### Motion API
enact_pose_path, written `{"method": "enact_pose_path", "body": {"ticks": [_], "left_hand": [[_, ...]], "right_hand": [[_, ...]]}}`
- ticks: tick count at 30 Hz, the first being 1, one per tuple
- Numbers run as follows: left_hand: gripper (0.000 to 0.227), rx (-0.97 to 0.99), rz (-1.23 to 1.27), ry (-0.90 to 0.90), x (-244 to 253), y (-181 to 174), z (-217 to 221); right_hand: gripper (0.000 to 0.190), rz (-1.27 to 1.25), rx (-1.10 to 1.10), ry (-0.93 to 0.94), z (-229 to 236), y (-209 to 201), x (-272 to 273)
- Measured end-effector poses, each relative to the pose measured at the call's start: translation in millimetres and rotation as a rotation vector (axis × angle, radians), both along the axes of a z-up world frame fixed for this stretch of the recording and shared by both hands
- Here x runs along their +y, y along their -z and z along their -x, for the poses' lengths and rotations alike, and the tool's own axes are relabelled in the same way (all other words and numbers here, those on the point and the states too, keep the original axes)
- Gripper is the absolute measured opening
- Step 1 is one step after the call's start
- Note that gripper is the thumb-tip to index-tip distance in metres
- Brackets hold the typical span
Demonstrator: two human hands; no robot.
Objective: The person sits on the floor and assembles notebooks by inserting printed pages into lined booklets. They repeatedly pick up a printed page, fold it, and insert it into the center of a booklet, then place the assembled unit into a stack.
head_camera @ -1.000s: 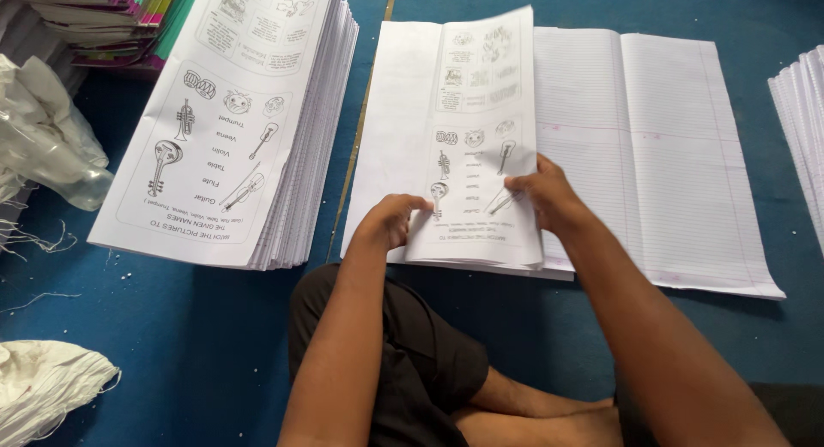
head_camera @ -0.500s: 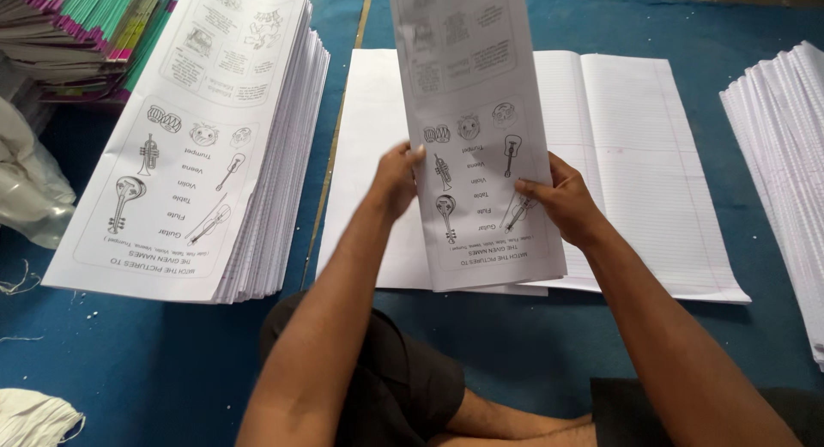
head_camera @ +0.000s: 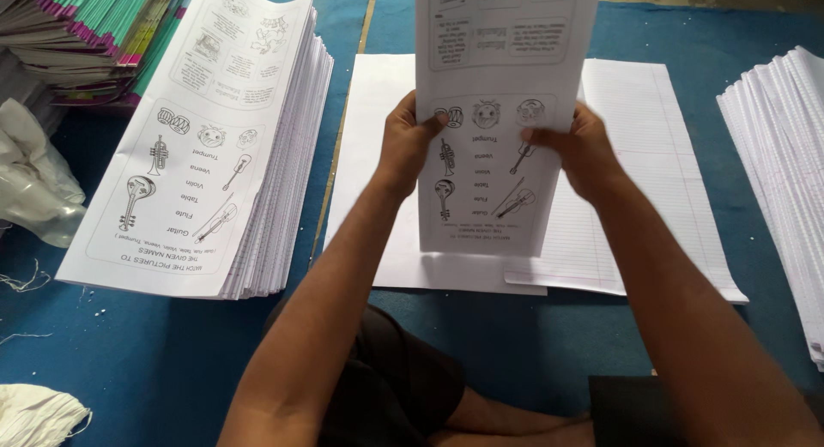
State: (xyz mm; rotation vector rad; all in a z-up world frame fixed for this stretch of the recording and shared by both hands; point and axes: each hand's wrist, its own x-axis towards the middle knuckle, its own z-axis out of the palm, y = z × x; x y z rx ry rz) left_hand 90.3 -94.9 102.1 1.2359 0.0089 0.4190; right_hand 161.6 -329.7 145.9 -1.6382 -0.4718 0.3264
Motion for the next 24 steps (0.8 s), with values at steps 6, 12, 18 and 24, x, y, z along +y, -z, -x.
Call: {"method": "enact_pose_path", "body": {"ticks": [6,12,18,24], "left_hand": [[0.008,-0.132,-0.075,-0.134,-22.2,-6.2,0.9],[0.011,-0.140,-0.106,-0.231,-35.0,-8.7,6.1],[0.021,-0.101,-0.233,-0.198,-35.8,2.3,23.2],[0.017,0.064,-0.374,-0.204,-33.9,4.9,32.8]], "right_hand": [[0.031,-0.071,-0.281,0.059,-6.1,-22.7,2.9],[0.028,-0.103,-0.331,0.105,2.5,-15.6,9.5],[0.035,-0.058,-0.222,0.068,-0.6,-14.8,-4.6],[0.032,-0.038,-0.284,-0.001,-3.9,-15.7,-11.1]]}}
